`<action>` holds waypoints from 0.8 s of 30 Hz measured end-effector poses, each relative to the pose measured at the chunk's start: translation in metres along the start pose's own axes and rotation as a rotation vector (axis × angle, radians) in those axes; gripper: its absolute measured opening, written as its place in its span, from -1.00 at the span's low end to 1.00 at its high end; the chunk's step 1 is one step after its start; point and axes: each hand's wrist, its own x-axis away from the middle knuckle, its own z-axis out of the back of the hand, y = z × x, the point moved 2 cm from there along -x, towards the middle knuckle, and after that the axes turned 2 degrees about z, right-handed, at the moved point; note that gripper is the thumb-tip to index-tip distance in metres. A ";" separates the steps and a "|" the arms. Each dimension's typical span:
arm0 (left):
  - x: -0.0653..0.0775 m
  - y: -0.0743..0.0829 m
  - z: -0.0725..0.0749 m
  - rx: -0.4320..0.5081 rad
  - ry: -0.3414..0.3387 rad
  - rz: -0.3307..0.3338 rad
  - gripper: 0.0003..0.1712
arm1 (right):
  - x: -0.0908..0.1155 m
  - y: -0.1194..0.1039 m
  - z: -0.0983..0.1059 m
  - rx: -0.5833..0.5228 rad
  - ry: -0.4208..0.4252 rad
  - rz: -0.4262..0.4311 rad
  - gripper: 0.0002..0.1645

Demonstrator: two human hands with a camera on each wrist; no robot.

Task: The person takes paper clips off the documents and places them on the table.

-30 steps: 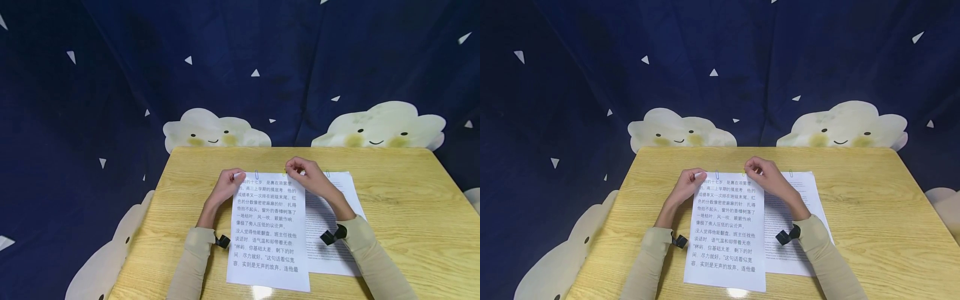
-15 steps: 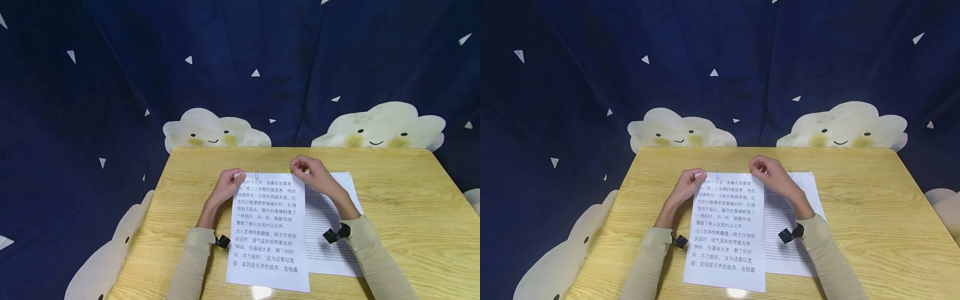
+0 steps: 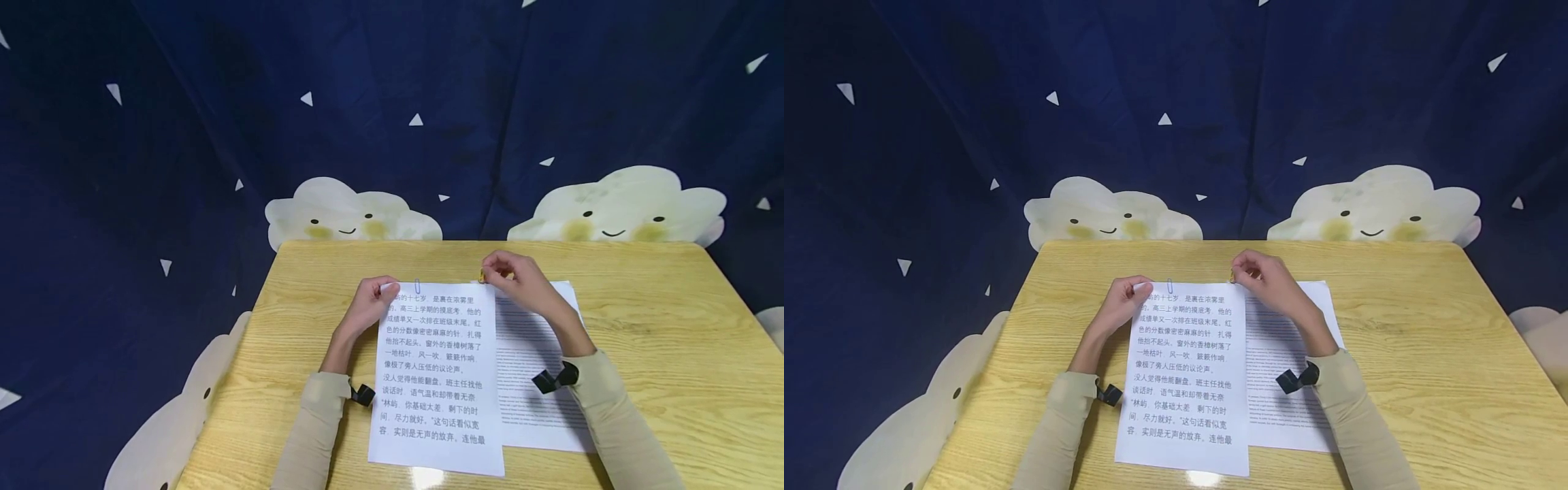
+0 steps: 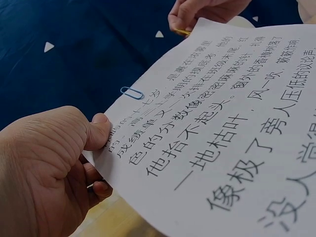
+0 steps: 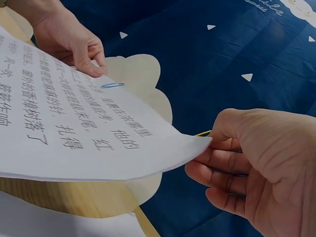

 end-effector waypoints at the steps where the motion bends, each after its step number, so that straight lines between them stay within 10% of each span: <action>1: 0.000 0.000 0.000 -0.004 0.002 0.000 -0.72 | 0.000 0.001 0.002 0.003 0.004 -0.002 -0.95; 24: 0.000 -0.002 0.000 0.006 0.020 0.012 -0.72 | 0.004 0.018 0.022 -0.006 0.062 -0.007 -0.89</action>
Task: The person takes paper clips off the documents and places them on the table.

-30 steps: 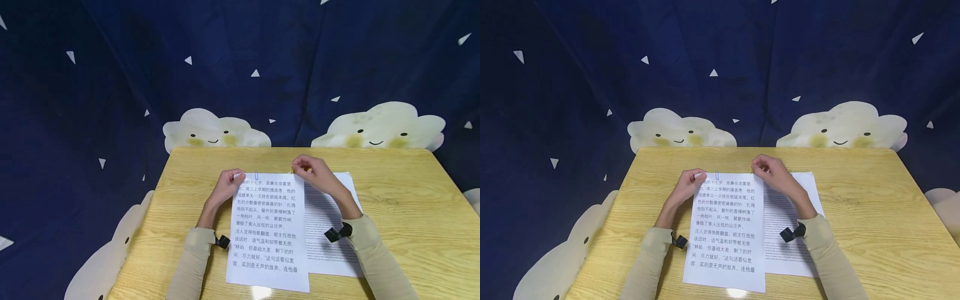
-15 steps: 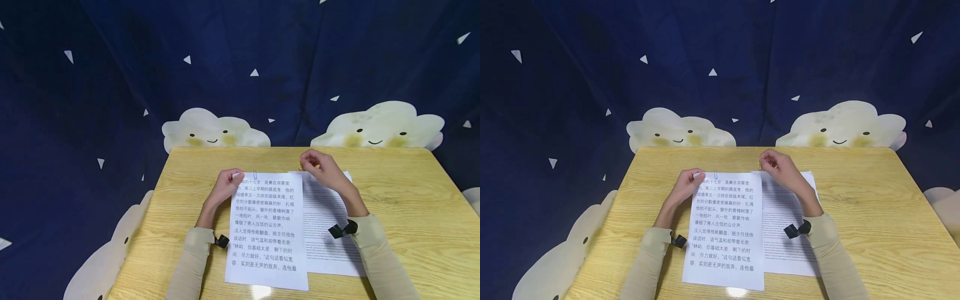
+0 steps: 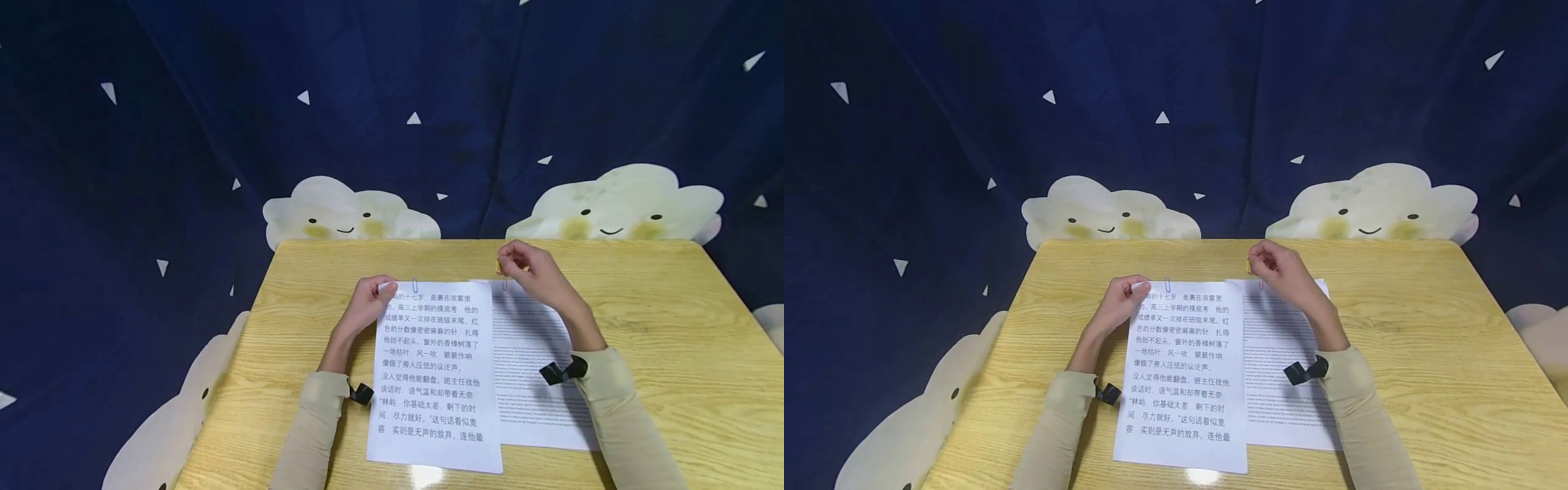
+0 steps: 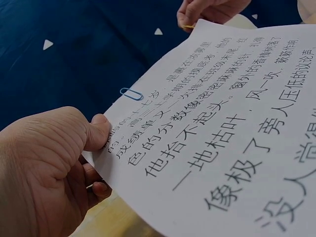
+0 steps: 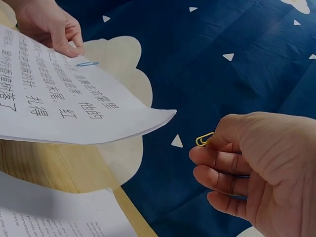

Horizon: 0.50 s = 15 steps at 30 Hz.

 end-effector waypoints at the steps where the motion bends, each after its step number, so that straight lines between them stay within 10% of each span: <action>1: 0.000 0.000 0.000 0.000 -0.001 0.001 -0.72 | 0.000 0.001 0.001 0.004 0.001 -0.004 -0.90; 15: 0.000 -0.001 0.000 0.003 -0.001 0.012 -0.72 | 0.004 0.021 0.017 0.047 0.009 -0.090 -0.91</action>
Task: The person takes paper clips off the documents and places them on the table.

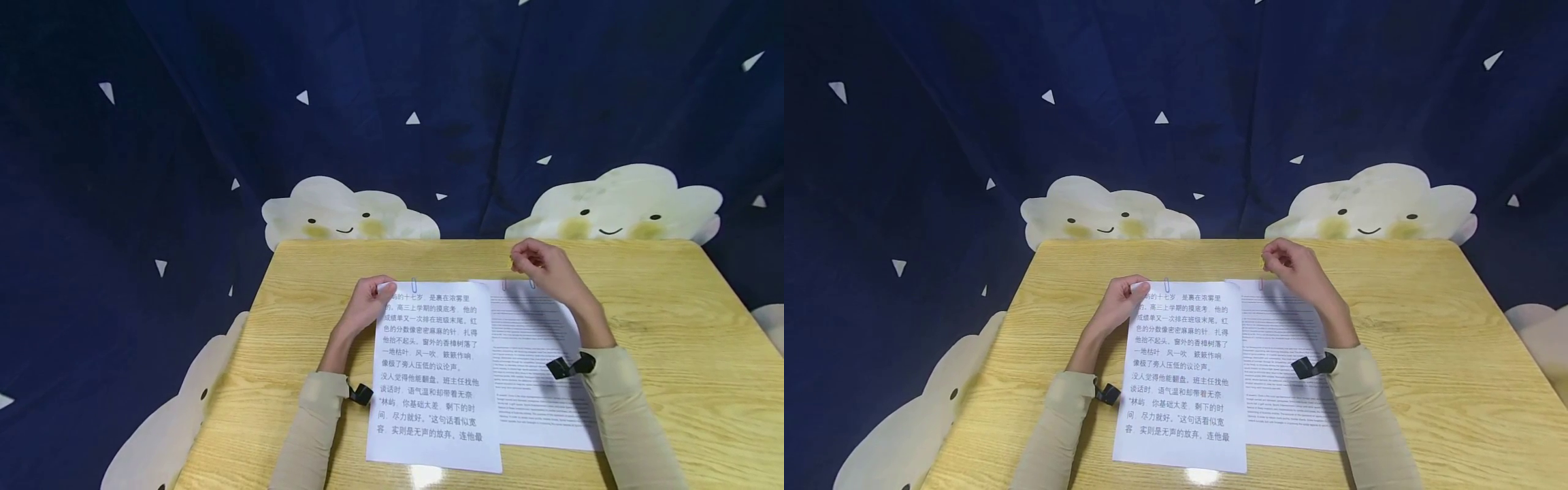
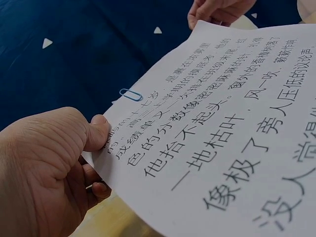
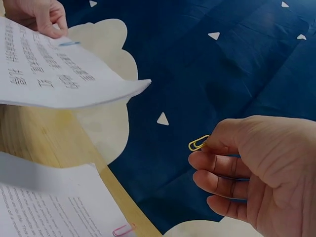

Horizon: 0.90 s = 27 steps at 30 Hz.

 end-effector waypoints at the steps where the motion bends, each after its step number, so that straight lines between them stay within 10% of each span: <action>1: 0.000 0.000 0.000 -0.001 0.001 0.000 -0.72 | 0.000 0.001 0.001 0.000 0.001 0.002 -0.91; 27: 0.002 -0.004 0.000 -0.007 0.029 0.023 -0.74 | 0.028 0.043 0.037 0.023 0.069 -0.069 -0.79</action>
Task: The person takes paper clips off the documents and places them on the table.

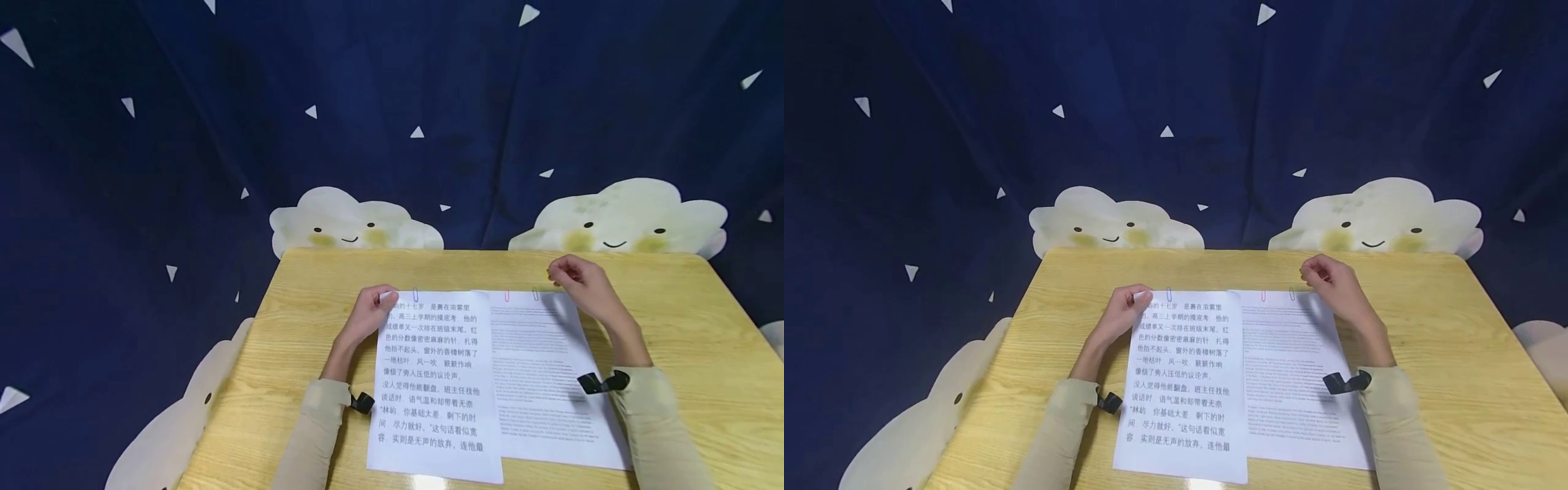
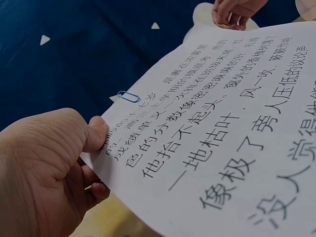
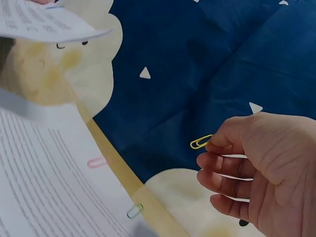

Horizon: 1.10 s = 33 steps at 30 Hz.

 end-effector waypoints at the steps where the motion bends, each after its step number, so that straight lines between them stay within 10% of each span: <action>1: 0.001 0.000 0.000 -0.004 0.004 0.005 -0.74 | 0.001 0.002 0.002 0.009 -0.003 -0.012 -0.77; 33: 0.001 -0.005 -0.003 -0.006 0.020 0.023 -0.75 | 0.023 0.067 0.032 0.147 -0.014 -0.222 -0.52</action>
